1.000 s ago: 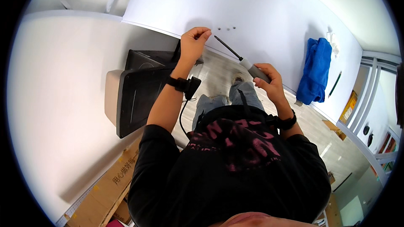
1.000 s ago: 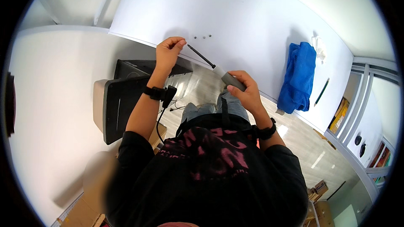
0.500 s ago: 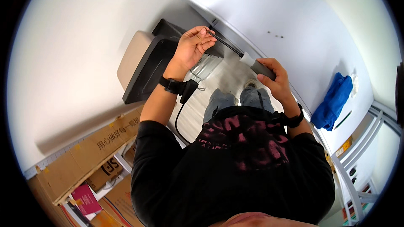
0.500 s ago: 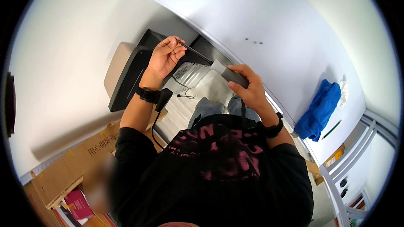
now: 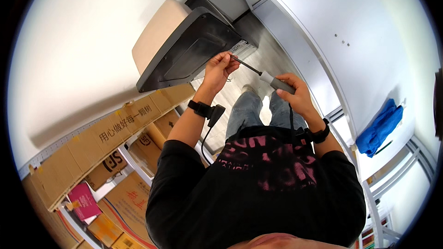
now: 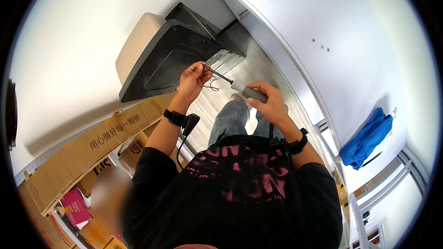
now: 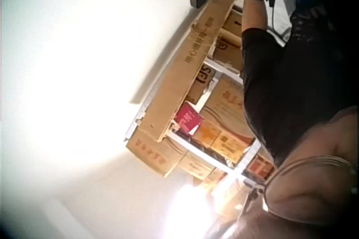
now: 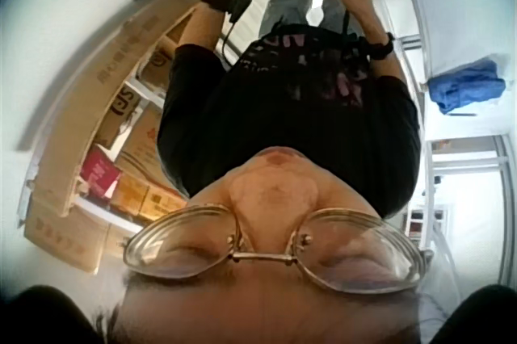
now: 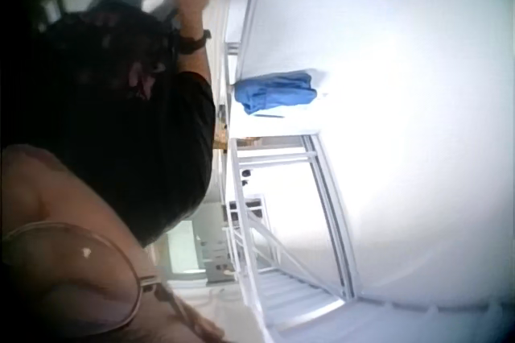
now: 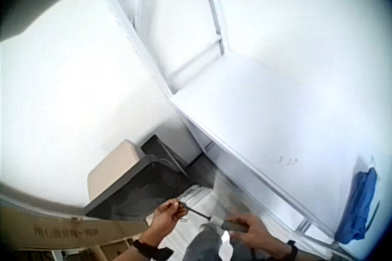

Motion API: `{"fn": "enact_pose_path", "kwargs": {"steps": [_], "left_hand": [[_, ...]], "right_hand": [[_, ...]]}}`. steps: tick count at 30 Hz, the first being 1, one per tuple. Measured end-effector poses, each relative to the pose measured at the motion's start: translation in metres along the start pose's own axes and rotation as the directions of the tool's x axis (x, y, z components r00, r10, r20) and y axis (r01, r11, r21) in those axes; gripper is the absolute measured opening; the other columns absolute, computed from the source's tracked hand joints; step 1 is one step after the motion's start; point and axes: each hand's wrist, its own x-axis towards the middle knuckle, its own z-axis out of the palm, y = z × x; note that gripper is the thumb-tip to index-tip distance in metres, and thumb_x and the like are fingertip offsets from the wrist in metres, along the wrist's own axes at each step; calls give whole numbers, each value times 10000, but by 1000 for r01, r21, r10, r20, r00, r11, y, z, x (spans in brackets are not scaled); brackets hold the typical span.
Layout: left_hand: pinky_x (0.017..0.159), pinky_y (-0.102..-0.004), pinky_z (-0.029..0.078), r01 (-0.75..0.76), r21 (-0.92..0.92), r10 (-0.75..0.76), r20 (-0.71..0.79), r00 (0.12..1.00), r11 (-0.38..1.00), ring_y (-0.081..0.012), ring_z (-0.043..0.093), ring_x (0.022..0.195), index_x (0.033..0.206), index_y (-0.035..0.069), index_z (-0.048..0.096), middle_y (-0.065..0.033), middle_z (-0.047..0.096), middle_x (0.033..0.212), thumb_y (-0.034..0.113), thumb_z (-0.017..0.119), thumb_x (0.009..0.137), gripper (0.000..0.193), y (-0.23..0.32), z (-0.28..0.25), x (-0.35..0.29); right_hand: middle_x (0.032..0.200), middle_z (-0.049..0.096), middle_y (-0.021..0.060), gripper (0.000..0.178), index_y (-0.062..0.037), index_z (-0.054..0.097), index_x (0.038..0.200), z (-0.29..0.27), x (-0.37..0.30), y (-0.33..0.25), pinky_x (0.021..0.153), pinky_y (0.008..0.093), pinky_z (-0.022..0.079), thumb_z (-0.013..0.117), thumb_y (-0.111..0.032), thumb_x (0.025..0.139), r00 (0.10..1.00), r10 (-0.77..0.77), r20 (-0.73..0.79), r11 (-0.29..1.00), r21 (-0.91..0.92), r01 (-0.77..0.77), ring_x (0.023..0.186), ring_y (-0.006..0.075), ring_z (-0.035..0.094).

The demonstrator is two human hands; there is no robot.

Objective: The person uses a screwdriver to fasten screws into the underside of a white appliance, then positions a black plastic cover and secures it with additional screws. The person remains kneeling on the floor throughout the task.

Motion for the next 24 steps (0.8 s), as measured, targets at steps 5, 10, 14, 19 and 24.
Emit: {"fn": "enact_pose_path", "kwargs": {"steps": [5,10,14,19,24], "left_hand": [[753,-295,554,127,-65,-126,17,992,990,-169,636,811,991,40,578,-95,645,920,164,540,933,142,-27,-31,28],[694,-279,540,147,43,-146,-24,989,988,-147,613,751,1042,58,572,-80,640,898,182,563,922,173,-60,-47,62],[659,-258,517,120,122,-119,-15,993,985,-132,603,729,1126,67,546,-82,644,907,179,586,909,247,-70,-52,81],[656,-242,480,53,221,-40,-61,997,974,-114,583,726,1155,61,549,-58,650,891,200,604,901,294,-72,-50,109],[601,-217,456,13,199,18,-154,988,980,-97,583,679,1107,54,584,-47,662,879,210,618,895,266,-76,-42,113]], "right_hand": [[920,598,60,389,-55,500,1144,31,-6,51,769,254,416,652,-88,787,990,102,-96,995,16,-101,826,117,537],[880,595,60,361,-52,488,1119,65,0,127,684,241,433,662,-77,804,948,95,-305,984,170,-44,780,108,551],[850,591,48,340,-54,492,1114,92,6,151,599,214,426,657,-67,817,910,170,-378,948,314,-47,758,90,546],[903,596,45,320,-56,516,1113,109,35,172,558,228,446,657,-85,828,870,129,-477,927,369,65,720,88,542],[936,608,39,291,-62,546,1092,109,50,184,566,224,454,663,-103,828,856,126,-501,921,380,87,710,82,539]]}}
